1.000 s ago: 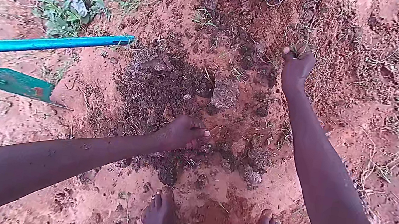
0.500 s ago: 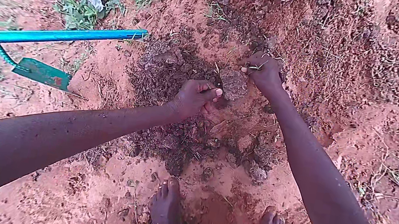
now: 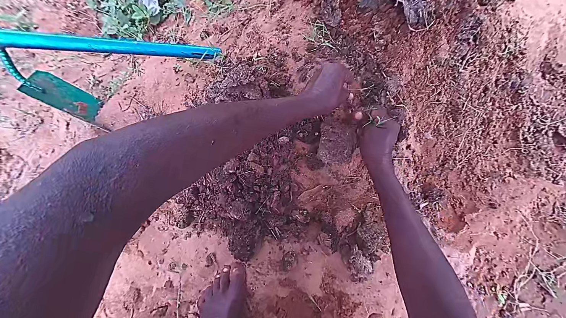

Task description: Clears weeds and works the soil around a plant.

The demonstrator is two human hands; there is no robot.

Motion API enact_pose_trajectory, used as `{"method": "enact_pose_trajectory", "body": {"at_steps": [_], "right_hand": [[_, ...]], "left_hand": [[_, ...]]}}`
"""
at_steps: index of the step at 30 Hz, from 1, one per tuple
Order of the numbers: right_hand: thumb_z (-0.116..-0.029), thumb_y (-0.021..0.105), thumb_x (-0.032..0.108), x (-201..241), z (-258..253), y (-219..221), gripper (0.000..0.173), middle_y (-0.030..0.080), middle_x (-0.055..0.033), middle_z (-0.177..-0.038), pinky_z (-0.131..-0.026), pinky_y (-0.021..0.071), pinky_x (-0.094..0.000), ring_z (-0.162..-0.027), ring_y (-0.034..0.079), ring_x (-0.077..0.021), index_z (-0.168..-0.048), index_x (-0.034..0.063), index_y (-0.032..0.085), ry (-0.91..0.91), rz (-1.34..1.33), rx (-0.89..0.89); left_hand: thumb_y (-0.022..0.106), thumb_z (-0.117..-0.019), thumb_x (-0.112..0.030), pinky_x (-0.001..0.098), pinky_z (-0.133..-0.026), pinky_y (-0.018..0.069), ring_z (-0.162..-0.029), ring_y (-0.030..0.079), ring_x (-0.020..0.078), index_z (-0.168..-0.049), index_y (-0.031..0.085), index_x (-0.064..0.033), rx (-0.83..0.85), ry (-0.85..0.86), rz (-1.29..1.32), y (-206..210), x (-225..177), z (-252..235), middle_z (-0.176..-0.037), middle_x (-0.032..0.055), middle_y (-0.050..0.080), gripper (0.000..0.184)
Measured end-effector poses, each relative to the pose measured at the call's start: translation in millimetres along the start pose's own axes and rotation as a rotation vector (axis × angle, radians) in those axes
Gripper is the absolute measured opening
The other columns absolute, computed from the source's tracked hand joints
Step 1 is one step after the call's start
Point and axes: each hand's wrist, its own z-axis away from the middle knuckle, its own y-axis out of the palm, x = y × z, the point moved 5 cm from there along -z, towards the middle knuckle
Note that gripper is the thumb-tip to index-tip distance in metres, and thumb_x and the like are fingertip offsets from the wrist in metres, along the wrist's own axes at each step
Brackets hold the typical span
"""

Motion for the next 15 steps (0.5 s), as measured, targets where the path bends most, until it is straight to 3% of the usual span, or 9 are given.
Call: {"method": "enact_pose_trajectory", "body": {"at_steps": [3,5,8,11,12,15], "right_hand": [[-0.0971,0.063,0.008,-3.8,14.2,-6.8,0.016,0.07,-0.0031,-0.082,-0.074,0.0542,-0.0249,-0.074,0.063,-0.0026,-0.09,-0.003,0.071,-0.151,-0.123,-0.071],[-0.0987,0.059,0.006,-12.5,13.1,-10.2,0.012,0.067,0.003,-0.082,-0.071,0.052,-0.0207,-0.071,0.059,0.0014,-0.093,0.0003,0.068,-0.015,-0.202,-0.088],[-0.1043,0.054,0.007,-27.1,10.9,-19.2,0.013,0.067,0.0051,-0.08,-0.061,0.0491,-0.0174,-0.062,0.056,0.0016,-0.094,0.0045,0.063,0.203,-0.363,-0.12],[-0.1055,0.052,0.006,-29.0,8.9,-25.5,0.014,0.066,0.0047,-0.077,-0.057,0.0476,-0.0166,-0.058,0.055,0.0005,-0.095,0.0057,0.061,0.279,-0.449,-0.139],[-0.1051,0.052,0.006,-28.4,8.9,-26.4,0.014,0.066,0.0049,-0.076,-0.056,0.0475,-0.0163,-0.058,0.055,0.0005,-0.094,0.0061,0.061,0.284,-0.452,-0.141],[-0.1053,0.054,0.007,-26.9,11.0,-27.7,0.013,0.065,0.0052,-0.075,-0.055,0.0475,-0.0159,-0.056,0.054,0.0007,-0.094,0.0065,0.06,0.303,-0.464,-0.133]], "left_hand": [[0.057,-0.1026,-0.009,0.0515,-0.107,0.0451,-0.12,0.061,0.0388,-0.116,0.072,0.0045,0.051,0.105,-0.077,12.2,-1.9,-1.9,-0.121,0.0255,0.066,0.024],[0.057,-0.1016,-0.005,0.0513,-0.108,0.0442,-0.124,0.059,0.0404,-0.118,0.07,0.0067,0.022,0.141,-0.06,12.3,0.4,-1.0,-0.125,0.0273,0.064,0.024],[0.064,-0.0947,0.0,0.052,-0.107,0.0462,-0.125,0.057,0.04,-0.136,0.058,0.0012,-0.01,0.026,-0.024,14.5,6.7,-7.1,-0.134,0.0261,0.057,0.042],[0.066,-0.0924,-0.002,0.0522,-0.108,0.0453,-0.128,0.055,0.0403,-0.132,0.063,0.0022,0.02,0.063,-0.073,19.3,3.0,-11.5,-0.135,0.0272,0.057,0.04],[0.066,-0.0926,-0.001,0.0526,-0.108,0.0456,-0.128,0.055,0.0412,-0.134,0.061,0.0039,0.019,0.047,-0.064,19.5,0.1,-11.2,-0.136,0.0281,0.055,0.042],[0.069,-0.0884,0.004,0.058,-0.106,0.0473,-0.13,0.054,0.0464,-0.152,0.035,-0.0002,-0.023,-0.12,0.042,16.7,-10.3,-8.6,-0.145,0.0322,0.047,0.072]]}}
